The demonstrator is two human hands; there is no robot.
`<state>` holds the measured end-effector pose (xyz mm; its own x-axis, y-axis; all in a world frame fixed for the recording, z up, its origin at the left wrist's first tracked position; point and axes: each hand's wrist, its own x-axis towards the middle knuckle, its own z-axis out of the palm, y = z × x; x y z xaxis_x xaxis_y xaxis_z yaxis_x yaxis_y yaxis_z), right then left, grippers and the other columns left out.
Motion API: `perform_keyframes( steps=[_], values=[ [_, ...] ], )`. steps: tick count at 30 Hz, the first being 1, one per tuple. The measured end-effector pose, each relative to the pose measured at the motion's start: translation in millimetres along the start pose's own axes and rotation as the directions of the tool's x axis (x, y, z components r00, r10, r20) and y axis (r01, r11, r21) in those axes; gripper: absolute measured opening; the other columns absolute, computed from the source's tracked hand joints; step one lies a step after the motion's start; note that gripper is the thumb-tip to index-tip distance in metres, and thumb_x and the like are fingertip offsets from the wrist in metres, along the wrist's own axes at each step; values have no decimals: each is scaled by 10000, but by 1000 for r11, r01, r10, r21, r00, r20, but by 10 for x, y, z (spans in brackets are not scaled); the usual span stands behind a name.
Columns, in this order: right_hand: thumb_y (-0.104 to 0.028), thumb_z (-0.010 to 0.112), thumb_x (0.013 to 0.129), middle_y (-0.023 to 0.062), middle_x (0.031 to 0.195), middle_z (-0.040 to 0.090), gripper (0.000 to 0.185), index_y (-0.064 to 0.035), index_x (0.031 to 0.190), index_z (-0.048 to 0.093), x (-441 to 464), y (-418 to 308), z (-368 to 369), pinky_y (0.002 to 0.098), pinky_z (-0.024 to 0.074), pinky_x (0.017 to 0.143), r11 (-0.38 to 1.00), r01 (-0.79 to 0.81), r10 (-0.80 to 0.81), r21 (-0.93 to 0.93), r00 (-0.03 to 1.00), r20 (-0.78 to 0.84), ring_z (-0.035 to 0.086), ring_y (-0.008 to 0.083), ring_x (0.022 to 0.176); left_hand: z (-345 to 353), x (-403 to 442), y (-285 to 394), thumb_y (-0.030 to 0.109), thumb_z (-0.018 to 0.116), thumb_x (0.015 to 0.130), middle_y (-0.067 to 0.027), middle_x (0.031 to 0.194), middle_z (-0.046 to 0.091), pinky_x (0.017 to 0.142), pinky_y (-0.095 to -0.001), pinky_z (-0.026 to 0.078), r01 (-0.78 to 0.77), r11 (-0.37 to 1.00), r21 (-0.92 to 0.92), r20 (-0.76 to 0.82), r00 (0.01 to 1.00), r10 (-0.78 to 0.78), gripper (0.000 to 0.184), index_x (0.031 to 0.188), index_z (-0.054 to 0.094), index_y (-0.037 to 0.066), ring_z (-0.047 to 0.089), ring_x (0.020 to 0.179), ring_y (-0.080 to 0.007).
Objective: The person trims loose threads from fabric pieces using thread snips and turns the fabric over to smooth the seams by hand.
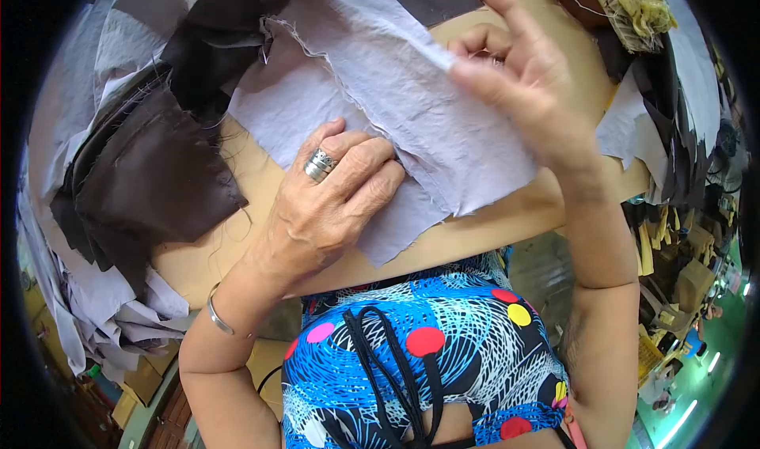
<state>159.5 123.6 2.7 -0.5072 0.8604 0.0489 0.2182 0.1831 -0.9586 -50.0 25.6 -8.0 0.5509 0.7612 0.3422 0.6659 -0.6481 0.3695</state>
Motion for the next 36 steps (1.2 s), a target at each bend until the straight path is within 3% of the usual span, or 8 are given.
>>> perform_keyframes(
  steps=[6,9,13,17,20,23,29,36],
  values=[
    [-166,596,870,-5,784,538,625,-72,1418,311,25,-166,-101,133,324,466,825,-397,444,402,896,-27,451,9,631,19,14,13,-12,652,647,-95,1010,586,949,-472,427,24,999,-32,7,1000,-24,331,971,627,51,589,957,-273],
    [-107,587,862,-17,763,526,614,-67,1414,320,6,-147,-154,159,348,502,947,-311,295,81,941,164,456,21,628,32,16,20,1,650,655,-93,1006,585,951,-472,425,29,999,-35,6,1000,-29,317,967,628,53,587,954,-269],
    [-35,599,818,9,662,441,628,-78,1397,360,8,-112,-28,226,346,558,894,57,-56,-445,998,16,383,82,593,-63,-26,41,22,646,661,-82,990,581,954,-472,424,31,1000,-2,35,999,-31,308,965,630,65,580,958,-256],
    [54,595,781,45,761,539,645,-70,1379,387,-72,-143,6,247,393,579,879,36,-43,-476,999,-5,385,112,582,-53,-28,56,45,641,667,-63,998,565,968,-472,417,16,999,51,44,999,-18,294,958,631,81,572,963,-234],
    [73,595,777,68,1081,615,659,-72,1383,382,-155,-93,97,247,406,582,869,140,-159,-474,987,2,387,119,588,-47,-21,65,62,642,682,-37,1028,531,988,-469,401,-15,999,50,27,1000,14,325,1003,644,108,563,957,-210],
    [91,586,777,61,1354,506,663,-73,1385,379,-182,-17,50,240,453,630,907,130,-127,-400,991,35,500,119,646,-46,5,93,75,642,699,-25,1046,499,1001,-463,388,-31,996,88,68,997,25,378,1071,654,143,555,944,-193],
    [108,562,776,81,1363,503,645,-45,1376,382,-172,45,62,278,460,897,901,230,-232,-368,972,41,599,205,1093,-35,-7,104,74,639,711,-32,1065,478,1000,-459,389,-6,992,125,89,996,-6,410,1115,655,145,542,954,-186],
    [114,550,776,107,1337,519,608,-31,1351,414,-164,40,67,323,387,1027,873,279,-285,-401,957,46,520,245,1214,-67,1,144,81,584,731,-48,1145,492,1000,-468,382,5,988,154,111,994,-22,397,1124,641,68,536,1000,-197]
  ],
)
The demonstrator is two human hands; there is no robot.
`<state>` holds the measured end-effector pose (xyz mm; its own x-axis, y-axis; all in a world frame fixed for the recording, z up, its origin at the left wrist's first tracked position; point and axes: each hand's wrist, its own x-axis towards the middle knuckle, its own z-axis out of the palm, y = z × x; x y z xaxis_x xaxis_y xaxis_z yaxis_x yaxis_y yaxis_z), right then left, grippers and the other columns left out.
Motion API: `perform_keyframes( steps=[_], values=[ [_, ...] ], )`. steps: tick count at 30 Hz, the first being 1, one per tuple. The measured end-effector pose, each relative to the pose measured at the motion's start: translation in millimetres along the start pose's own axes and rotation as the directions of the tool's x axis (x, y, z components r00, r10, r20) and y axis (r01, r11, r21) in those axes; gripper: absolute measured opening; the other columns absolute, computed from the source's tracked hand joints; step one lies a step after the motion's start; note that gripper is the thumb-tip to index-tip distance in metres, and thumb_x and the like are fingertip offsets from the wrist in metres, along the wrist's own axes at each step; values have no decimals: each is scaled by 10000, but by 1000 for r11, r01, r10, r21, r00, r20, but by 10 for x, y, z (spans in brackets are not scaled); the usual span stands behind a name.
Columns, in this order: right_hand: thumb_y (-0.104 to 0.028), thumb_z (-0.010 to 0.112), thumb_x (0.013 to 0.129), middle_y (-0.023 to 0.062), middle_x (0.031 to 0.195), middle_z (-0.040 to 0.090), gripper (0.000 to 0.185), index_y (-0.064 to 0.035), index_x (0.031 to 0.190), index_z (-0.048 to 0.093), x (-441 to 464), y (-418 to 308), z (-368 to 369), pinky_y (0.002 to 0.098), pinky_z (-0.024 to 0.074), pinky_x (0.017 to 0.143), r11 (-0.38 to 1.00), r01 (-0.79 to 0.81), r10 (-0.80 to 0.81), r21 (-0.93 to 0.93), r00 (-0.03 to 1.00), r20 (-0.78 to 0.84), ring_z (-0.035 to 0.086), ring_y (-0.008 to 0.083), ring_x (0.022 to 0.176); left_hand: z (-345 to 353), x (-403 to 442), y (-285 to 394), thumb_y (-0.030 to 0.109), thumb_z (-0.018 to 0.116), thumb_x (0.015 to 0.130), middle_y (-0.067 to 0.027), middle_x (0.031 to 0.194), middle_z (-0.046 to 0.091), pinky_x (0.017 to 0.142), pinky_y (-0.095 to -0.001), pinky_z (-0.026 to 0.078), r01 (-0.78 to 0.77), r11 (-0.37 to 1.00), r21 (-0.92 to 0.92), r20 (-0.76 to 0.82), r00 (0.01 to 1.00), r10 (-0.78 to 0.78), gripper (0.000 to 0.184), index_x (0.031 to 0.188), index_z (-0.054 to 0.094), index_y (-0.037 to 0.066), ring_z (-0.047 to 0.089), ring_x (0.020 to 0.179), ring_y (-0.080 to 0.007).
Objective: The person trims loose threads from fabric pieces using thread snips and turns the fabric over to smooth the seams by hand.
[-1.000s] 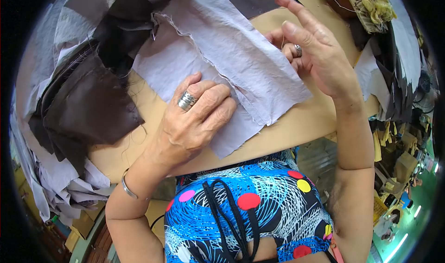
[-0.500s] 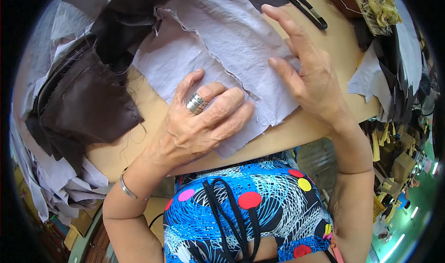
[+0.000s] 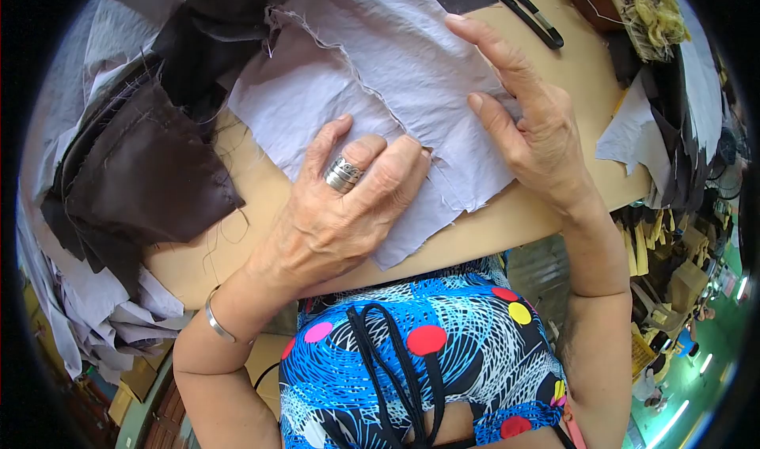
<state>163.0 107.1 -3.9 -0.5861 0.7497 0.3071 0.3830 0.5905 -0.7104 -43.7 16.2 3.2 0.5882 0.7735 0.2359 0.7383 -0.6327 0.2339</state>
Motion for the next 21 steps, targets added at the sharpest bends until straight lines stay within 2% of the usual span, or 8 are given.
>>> perform_keyframes(
  steps=[5,11,14,17,20,21],
  values=[
    [107,555,773,107,1319,537,599,-34,1341,429,-7,-27,7,310,406,1004,1000,-11,11,0,1000,-12,536,243,1197,-37,-25,-27,91,560,722,-50,1214,507,1008,-468,371,-88,995,37,66,994,85,437,1154,619,52,542,1021,-197],
    [89,562,777,80,1309,552,595,-62,1340,442,-10,-52,-25,284,448,927,998,-62,62,-5,998,8,581,225,1142,-7,-3,69,100,569,731,-60,1211,520,1001,-476,380,-9,992,125,46,999,3,451,1178,601,53,555,1004,-195],
    [92,562,776,74,1305,555,596,-66,1338,444,-19,-99,-28,287,448,935,985,-174,174,5,985,16,587,232,1130,-9,12,81,102,583,736,-62,1216,518,995,-479,389,0,991,134,50,999,-7,446,1178,600,47,555,1002,-191],
    [95,561,778,80,1301,558,590,-65,1335,447,4,-113,2,289,448,942,1000,-4,3,-23,999,-34,598,224,1107,-71,-51,80,103,594,739,-62,1213,523,996,-481,389,-23,990,141,27,999,19,440,1174,603,41,559,994,-190],
    [105,556,776,69,1301,557,586,-62,1328,453,-14,-96,11,297,448,952,1000,-12,13,8,999,-48,597,188,1100,-69,-64,74,98,595,741,-63,1211,530,1000,-490,384,-26,996,86,5,1000,25,431,1168,610,37,566,986,-189],
    [110,553,774,63,1302,556,588,-62,1327,453,-16,-111,13,290,448,947,994,-61,66,88,996,-53,595,171,1096,-67,-65,68,97,593,743,-64,1208,533,1000,-494,383,-30,996,78,0,1000,30,425,1162,614,36,567,986,-188]
  ],
)
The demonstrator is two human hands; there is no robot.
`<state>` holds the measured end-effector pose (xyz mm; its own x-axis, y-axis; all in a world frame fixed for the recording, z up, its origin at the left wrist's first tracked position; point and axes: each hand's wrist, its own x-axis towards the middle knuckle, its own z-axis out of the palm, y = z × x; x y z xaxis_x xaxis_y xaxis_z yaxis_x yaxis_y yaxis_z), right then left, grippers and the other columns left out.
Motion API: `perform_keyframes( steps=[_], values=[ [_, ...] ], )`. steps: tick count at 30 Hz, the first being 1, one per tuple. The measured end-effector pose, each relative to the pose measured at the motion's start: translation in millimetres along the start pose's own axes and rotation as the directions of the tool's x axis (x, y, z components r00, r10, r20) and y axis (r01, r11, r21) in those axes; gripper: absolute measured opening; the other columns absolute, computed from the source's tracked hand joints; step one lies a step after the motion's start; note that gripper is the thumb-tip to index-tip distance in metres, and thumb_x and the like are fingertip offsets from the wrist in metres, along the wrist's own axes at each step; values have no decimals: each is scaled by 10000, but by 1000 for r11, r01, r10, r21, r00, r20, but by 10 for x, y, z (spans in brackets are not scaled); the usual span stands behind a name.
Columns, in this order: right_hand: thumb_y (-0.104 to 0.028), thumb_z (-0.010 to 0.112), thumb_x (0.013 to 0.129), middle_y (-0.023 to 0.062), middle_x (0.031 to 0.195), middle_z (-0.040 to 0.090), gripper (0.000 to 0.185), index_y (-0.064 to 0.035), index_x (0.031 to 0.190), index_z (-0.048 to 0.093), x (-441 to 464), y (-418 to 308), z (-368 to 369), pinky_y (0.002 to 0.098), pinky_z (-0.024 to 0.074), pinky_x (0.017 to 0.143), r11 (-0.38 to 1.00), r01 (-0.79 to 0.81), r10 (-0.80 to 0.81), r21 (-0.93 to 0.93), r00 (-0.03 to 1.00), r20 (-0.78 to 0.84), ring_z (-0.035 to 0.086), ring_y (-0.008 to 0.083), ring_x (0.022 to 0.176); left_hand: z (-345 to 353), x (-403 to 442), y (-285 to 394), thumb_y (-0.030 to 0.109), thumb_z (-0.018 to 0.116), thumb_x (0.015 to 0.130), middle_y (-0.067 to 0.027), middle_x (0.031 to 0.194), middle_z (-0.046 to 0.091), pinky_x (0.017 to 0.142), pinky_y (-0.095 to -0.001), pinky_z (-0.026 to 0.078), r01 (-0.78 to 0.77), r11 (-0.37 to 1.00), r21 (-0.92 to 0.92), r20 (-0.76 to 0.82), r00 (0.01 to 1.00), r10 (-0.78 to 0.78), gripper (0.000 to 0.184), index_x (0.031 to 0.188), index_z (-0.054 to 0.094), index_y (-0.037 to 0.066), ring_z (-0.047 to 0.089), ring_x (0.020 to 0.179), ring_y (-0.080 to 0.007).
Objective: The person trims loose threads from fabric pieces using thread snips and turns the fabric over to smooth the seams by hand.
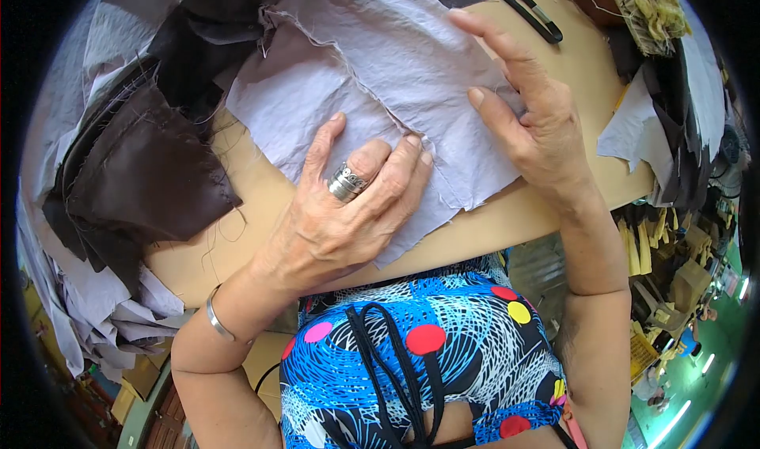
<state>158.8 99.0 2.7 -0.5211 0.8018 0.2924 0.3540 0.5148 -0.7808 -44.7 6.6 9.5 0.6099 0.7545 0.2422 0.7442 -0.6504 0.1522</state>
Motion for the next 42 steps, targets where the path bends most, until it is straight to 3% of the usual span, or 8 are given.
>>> perform_keyframes(
  steps=[2,5,10,14,20,29,38,42],
  values=[
    [119,546,768,50,1305,554,594,-62,1326,453,-9,-45,2,274,449,938,982,-108,110,152,994,-6,592,138,1086,11,1,-13,96,588,745,-66,1202,540,1000,-500,380,-8,1000,-19,-11,1000,8,412,1152,622,35,570,986,-187],
    [128,538,761,50,1307,549,599,-52,1326,449,-7,31,3,255,453,914,999,35,-35,10,999,-25,593,126,1067,15,-2,-24,97,586,744,-64,1189,549,1000,-501,380,-16,1000,-27,-20,1000,15,405,1142,629,35,574,982,-185],
    [129,537,754,64,1305,550,600,-48,1321,449,-28,-70,-56,249,450,910,982,-175,177,-71,984,19,595,144,1069,27,7,-4,101,593,732,-58,1172,556,996,-497,384,-1,1000,-14,-34,999,1,406,1131,633,41,582,962,-185],
    [124,545,748,62,1304,554,605,-58,1318,455,-12,82,10,270,446,938,999,42,-42,-14,999,-22,584,178,1121,46,38,31,109,586,732,-57,1171,552,992,-498,390,25,999,35,-18,1000,-24,430,1157,618,53,575,967,-183],
    [116,542,762,90,1299,556,584,-46,1317,458,-17,86,-12,298,433,965,998,31,-31,-47,999,18,561,215,1165,64,61,99,186,524,794,-109,1121,517,903,-559,437,4,995,104,25,1000,-6,406,1179,586,74,517,992,-232],
    [92,554,760,72,1276,579,580,-42,1317,463,-40,78,-44,280,459,907,995,-60,64,-82,997,47,602,198,1097,9,84,236,190,560,768,-124,1248,480,944,-514,442,52,992,115,115,991,-65,469,1210,598,343,538,1013,-264],
    [55,580,757,77,1295,551,583,-57,1317,464,242,-118,-115,286,464,887,966,-168,197,-196,970,141,622,194,1021,129,0,-59,183,553,739,-70,1160,540,946,-408,448,-49,999,-4,-56,997,48,332,1043,637,79,546,1032,-190],
    [60,575,758,116,1274,555,592,-43,1327,448,247,54,20,328,434,954,987,93,-83,-127,993,84,579,250,1109,57,45,-14,109,576,707,-78,1206,566,935,-401,467,-27,999,-28,13,1000,27,396,1096,631,64,570,1017,-218]
  ],
)
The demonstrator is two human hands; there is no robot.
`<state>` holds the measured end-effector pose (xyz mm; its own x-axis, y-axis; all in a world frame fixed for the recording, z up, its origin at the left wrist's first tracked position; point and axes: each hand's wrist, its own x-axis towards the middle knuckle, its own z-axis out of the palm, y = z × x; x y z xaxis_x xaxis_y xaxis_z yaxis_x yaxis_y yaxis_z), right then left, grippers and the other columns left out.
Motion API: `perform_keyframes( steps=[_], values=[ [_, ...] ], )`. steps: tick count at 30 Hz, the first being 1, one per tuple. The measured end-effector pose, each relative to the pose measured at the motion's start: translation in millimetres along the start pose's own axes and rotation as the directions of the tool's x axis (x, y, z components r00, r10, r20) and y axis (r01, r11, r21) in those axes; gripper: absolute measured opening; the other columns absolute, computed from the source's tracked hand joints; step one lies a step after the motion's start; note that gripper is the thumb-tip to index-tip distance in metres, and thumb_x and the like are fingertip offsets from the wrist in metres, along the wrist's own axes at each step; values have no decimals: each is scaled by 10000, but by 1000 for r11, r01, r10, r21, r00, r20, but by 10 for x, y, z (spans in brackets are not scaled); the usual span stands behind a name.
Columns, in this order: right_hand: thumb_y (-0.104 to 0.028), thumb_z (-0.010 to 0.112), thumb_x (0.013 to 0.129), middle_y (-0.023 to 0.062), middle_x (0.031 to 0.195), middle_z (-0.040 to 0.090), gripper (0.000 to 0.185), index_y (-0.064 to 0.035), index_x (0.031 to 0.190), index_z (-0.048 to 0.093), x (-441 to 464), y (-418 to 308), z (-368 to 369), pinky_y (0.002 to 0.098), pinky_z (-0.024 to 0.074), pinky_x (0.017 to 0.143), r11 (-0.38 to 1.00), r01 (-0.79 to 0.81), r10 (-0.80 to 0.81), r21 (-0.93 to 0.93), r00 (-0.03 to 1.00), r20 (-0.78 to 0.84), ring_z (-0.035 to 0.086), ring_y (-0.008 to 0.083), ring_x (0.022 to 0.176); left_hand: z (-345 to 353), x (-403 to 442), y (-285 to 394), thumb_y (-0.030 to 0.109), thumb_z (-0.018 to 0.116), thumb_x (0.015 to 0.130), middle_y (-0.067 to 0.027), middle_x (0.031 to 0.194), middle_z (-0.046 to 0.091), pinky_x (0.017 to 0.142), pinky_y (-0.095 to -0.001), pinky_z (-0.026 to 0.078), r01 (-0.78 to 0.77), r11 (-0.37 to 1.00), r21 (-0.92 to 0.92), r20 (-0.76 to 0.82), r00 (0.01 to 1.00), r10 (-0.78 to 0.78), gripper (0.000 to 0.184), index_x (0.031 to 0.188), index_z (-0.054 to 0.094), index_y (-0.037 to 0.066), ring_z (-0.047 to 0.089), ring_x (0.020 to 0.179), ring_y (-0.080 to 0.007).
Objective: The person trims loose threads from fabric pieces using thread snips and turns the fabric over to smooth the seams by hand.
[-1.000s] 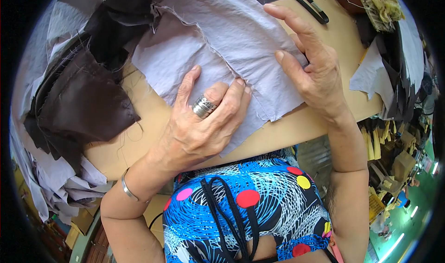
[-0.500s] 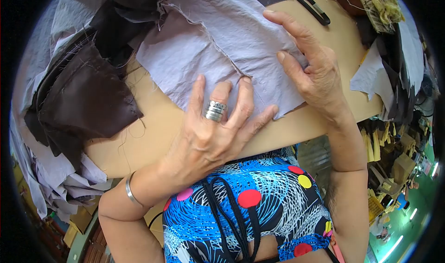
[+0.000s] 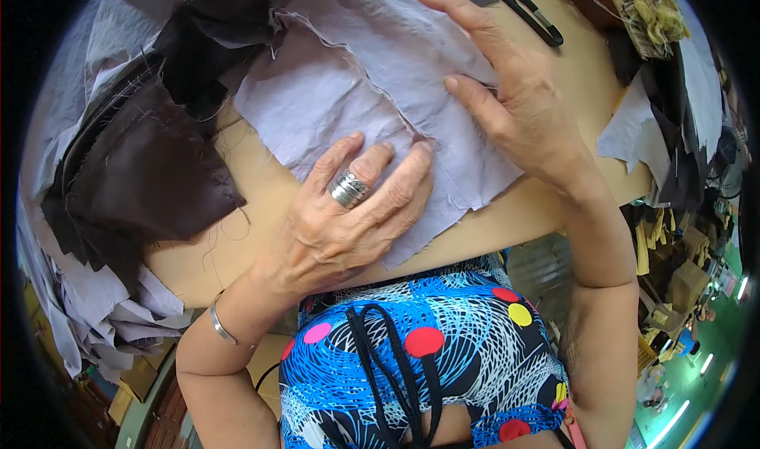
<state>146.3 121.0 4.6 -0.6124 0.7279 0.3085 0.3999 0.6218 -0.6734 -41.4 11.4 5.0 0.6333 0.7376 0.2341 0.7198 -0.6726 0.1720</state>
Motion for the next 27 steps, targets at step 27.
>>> perform_keyframes(
  steps=[27],
  values=[
    [26,613,760,86,1251,577,604,-99,1333,466,-150,120,110,347,477,724,979,103,-123,-176,987,-105,628,284,800,-26,417,-269,6,634,708,-77,1020,591,684,-338,497,148,931,-334,74,989,-130,241,942,624,66,609,799,-267]
  ],
)
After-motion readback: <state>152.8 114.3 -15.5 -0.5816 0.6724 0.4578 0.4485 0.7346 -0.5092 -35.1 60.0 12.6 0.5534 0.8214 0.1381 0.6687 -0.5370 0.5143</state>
